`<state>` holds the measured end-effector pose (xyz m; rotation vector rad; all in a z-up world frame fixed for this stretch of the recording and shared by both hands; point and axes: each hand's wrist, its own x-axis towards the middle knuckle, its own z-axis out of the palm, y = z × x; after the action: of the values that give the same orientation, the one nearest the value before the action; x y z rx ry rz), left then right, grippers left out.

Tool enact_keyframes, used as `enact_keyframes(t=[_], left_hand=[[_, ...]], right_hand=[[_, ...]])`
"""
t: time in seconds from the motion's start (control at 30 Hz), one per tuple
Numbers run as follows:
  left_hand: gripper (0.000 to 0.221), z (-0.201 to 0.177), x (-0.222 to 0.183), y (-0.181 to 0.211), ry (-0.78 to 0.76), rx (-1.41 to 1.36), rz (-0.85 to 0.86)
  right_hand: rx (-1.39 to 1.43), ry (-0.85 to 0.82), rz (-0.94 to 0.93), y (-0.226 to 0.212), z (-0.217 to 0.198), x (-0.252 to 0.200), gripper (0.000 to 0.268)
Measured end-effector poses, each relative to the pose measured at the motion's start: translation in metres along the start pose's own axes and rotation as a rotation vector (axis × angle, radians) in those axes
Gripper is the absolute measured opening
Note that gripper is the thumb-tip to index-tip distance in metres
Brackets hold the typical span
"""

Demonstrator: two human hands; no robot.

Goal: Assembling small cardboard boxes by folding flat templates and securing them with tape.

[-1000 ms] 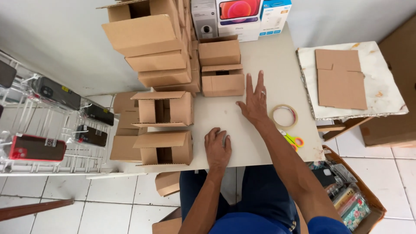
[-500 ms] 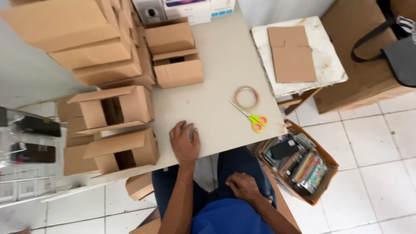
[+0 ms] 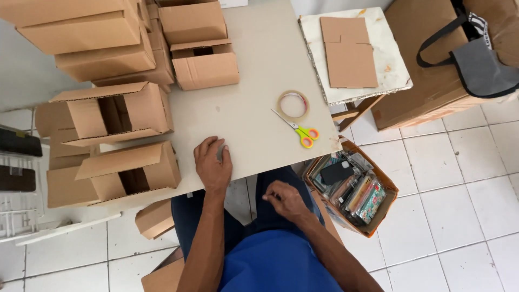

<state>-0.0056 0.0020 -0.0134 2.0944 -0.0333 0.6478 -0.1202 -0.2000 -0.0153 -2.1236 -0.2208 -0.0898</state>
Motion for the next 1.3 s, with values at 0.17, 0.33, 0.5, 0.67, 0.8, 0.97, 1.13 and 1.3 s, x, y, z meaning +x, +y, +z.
enact_keyframes(t=[0.17, 0.33, 0.5, 0.67, 0.8, 0.97, 1.13, 1.3], left_hand=[[0.013, -0.002, 0.0, 0.001, -0.002, 0.015, -0.009], [0.012, 0.0, 0.001, 0.002, -0.043, 0.041, -0.089], [0.01, 0.004, 0.007, 0.002, -0.058, 0.142, -0.072], [0.009, 0.009, 0.009, 0.002, -0.028, 0.188, -0.053], [0.01, 0.009, 0.014, 0.004, -0.053, 0.234, -0.055], [0.012, 0.013, 0.013, 0.002, -0.062, 0.289, -0.09], [0.021, 0.004, 0.021, 0.017, -0.123, 0.219, -0.15], [0.021, 0.008, 0.018, 0.014, -0.112, 0.241, -0.146]], right_hand=[[0.019, -0.148, 0.105, -0.005, -0.002, -0.027, 0.007], [-0.097, 0.126, 0.108, -0.007, -0.036, -0.017, 0.006], [-0.162, 0.477, 0.037, 0.052, -0.101, 0.038, 0.017], [-0.467, 0.62, -0.005, 0.115, -0.187, 0.12, 0.011], [-0.684, 0.585, 0.153, 0.165, -0.237, 0.197, 0.058], [-0.713, 0.292, 0.846, 0.13, -0.246, 0.249, 0.108], [-0.656, 0.322, 1.057, 0.135, -0.265, 0.269, 0.101], [-0.61, 0.468, 0.905, 0.147, -0.263, 0.26, 0.092]])
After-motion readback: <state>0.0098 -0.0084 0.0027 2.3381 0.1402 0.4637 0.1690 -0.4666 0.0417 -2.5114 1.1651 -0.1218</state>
